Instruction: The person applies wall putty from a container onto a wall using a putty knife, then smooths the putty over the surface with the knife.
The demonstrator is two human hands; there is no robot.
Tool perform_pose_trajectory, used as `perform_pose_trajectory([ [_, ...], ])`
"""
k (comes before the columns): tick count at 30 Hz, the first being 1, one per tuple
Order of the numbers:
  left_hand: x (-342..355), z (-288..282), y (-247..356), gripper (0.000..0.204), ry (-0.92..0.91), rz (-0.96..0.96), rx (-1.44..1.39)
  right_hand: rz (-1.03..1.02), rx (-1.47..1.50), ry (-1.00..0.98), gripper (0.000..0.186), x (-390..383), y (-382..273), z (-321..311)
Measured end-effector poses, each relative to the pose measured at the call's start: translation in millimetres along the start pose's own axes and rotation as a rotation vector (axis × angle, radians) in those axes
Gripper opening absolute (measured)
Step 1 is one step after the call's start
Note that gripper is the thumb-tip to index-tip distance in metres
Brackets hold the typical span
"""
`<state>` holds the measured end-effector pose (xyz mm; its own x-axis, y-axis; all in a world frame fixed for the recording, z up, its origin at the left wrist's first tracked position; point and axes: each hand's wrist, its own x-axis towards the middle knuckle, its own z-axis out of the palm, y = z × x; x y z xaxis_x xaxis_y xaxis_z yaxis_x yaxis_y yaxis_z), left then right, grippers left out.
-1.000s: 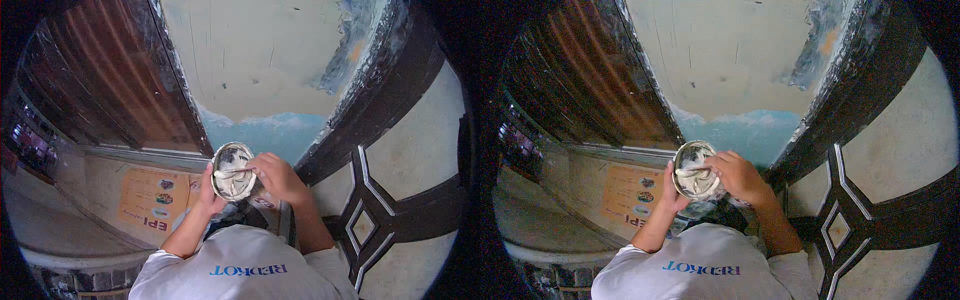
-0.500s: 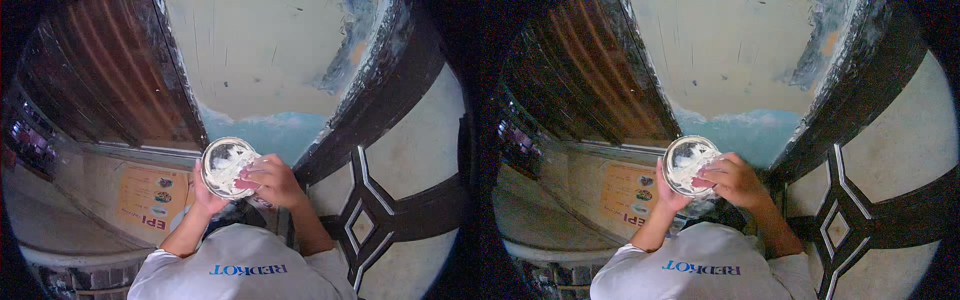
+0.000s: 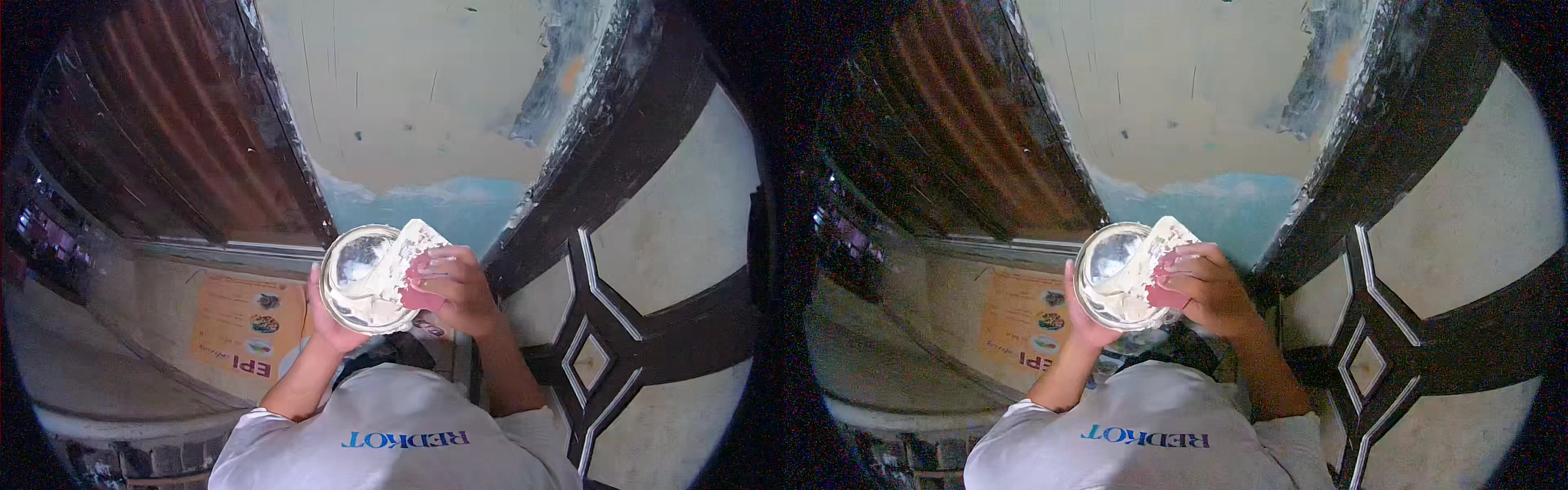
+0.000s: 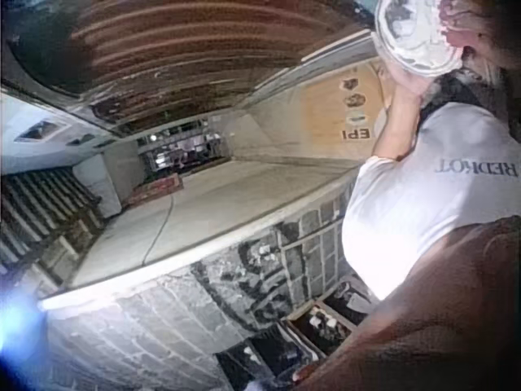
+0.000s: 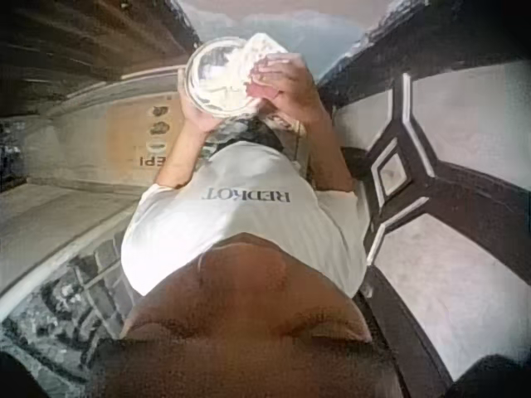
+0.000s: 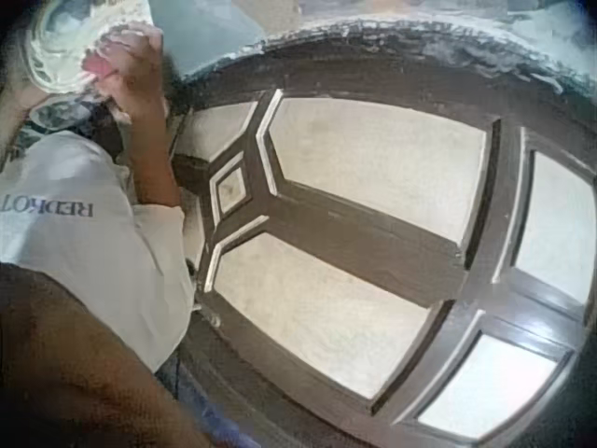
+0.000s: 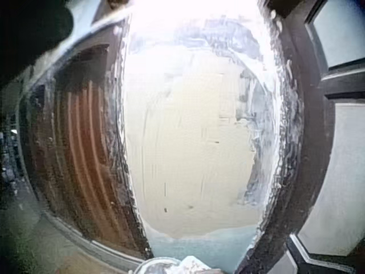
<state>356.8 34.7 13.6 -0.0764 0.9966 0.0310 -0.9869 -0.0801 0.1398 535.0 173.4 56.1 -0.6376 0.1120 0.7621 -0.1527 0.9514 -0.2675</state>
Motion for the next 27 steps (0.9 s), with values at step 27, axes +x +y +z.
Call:
perform_pose_trajectory([
  [27, -2.4, -11.4, -2.4, 0.086, 0.081, -0.001, 0.116, -0.001, -0.403, 0.258, 0.029, -58.2, 70.1, 37.5],
])
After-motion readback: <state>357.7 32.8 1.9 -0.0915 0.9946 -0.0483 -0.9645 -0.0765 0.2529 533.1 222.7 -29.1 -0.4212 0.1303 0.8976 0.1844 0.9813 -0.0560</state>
